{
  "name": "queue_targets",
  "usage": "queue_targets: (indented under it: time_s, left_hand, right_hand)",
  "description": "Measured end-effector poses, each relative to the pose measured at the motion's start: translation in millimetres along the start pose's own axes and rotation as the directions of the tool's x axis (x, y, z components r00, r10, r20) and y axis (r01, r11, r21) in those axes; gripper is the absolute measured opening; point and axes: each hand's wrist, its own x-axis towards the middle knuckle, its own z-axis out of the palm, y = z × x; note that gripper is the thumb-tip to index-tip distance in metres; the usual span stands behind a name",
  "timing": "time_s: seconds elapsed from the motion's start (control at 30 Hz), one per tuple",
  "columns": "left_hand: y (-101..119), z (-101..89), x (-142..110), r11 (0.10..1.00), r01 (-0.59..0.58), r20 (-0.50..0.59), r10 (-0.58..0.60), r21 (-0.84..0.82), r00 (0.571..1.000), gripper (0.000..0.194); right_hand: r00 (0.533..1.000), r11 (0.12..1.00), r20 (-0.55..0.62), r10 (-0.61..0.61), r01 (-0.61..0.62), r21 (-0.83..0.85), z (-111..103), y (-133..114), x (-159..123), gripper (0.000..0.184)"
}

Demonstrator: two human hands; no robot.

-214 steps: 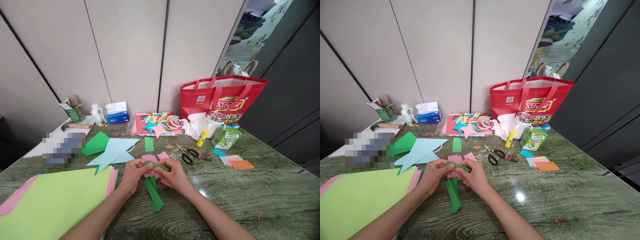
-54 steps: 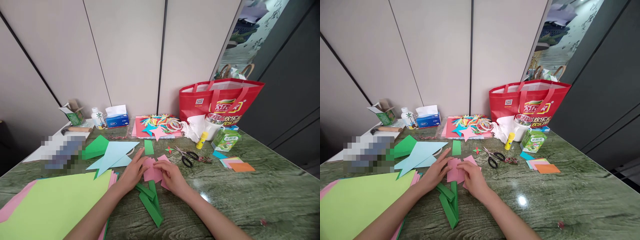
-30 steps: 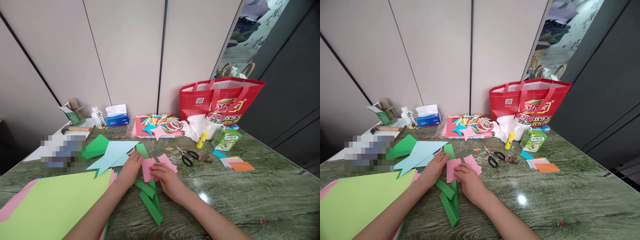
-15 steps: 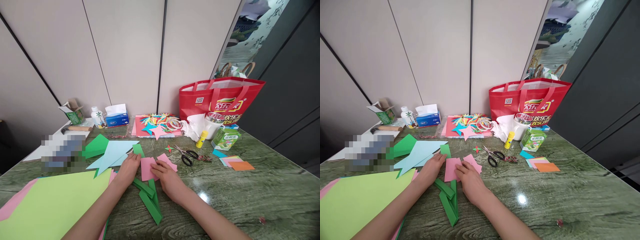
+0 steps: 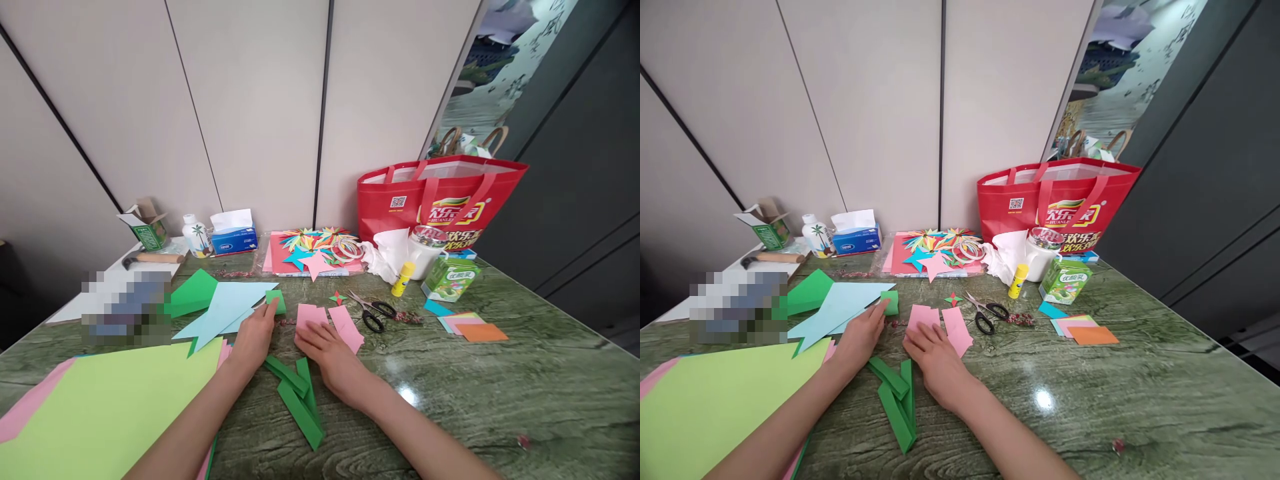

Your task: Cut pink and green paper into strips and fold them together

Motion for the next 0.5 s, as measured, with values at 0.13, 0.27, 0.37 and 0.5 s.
queue_targets:
  time_s: [0.13,0.27,0.37,0.5]
  left_hand:
    - [-1.8,2.5,-0.9,0.999,0.027,-0.156,-0.022,0.033,0.987,0.041]
    - [-2.2,5.5,-1.6,0.999,-0.005,-0.276,-0.006,-0.039,0.961,0.039]
    - [-3.5,9.3,-1.6,0.987,-0.044,-0.380,-0.018,-0.156,0.925,0.034]
    - [-5.7,13.3,-1.5,0.968,-0.062,-0.425,-0.050,-0.245,0.904,0.031]
  right_hand:
    - [0.994,0.990,0.021,0.109,-0.106,-0.088,-1.2,-3.0,0.6,0.053]
    - [0.988,0.977,0.006,0.155,-0.153,-0.148,-3.8,-3.6,0.9,0.048]
    - [0.991,0.981,0.012,0.132,-0.129,-0.142,-6.0,-3.6,0.7,0.046]
    - [0.989,0.981,0.005,0.149,-0.147,-0.128,-6.8,-4.7,1.2,0.043]
